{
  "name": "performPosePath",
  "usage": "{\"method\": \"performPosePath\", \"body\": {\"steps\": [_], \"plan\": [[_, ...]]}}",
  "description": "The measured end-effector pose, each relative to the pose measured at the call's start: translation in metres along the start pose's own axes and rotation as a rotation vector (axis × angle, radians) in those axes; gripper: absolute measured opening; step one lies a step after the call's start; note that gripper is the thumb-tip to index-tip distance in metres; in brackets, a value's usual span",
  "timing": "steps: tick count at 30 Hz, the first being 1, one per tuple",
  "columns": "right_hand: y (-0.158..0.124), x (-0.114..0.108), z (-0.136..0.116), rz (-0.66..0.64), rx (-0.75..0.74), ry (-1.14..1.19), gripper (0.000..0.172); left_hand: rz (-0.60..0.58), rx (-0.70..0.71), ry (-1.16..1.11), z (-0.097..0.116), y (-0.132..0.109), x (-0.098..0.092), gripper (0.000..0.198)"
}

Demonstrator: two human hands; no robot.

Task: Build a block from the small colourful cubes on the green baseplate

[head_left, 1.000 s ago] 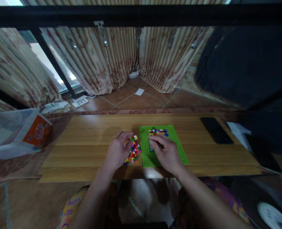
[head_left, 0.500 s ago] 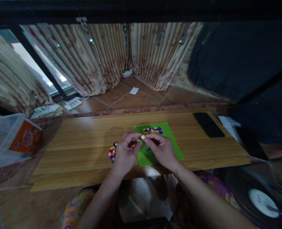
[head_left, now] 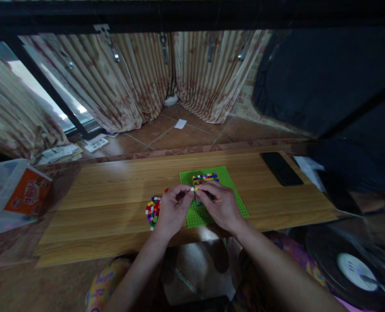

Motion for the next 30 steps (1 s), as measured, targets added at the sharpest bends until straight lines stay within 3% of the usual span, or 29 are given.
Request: {"method": "performPosePath", "body": {"steps": [5, 10, 30], "plan": [[0.013, -0.019, 0.023, 0.024, 0.070, -0.104, 0.015, 0.051, -0.043, 0.040, -0.015, 0.005, -0.009, 0.020], [0.016, -0.022, 0.039, -0.012, 0.078, -0.138, 0.011, 0.029, -0.059, 0.088, -0.021, 0.006, -0.013, 0.021], [0.018, -0.017, 0.042, 0.013, 0.089, -0.238, 0.008, -0.005, -0.044, 0.123, -0.018, 0.005, -0.011, 0.018]]}}
Point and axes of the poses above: each hand's wrist, its own y-axis towards the middle knuckle, its own x-axis out of the palm, z = x × y, the point moved 7 cm from there along y, towards the middle knuckle, and after that the axes turned 14 degrees about z, right-handed, at the moved point
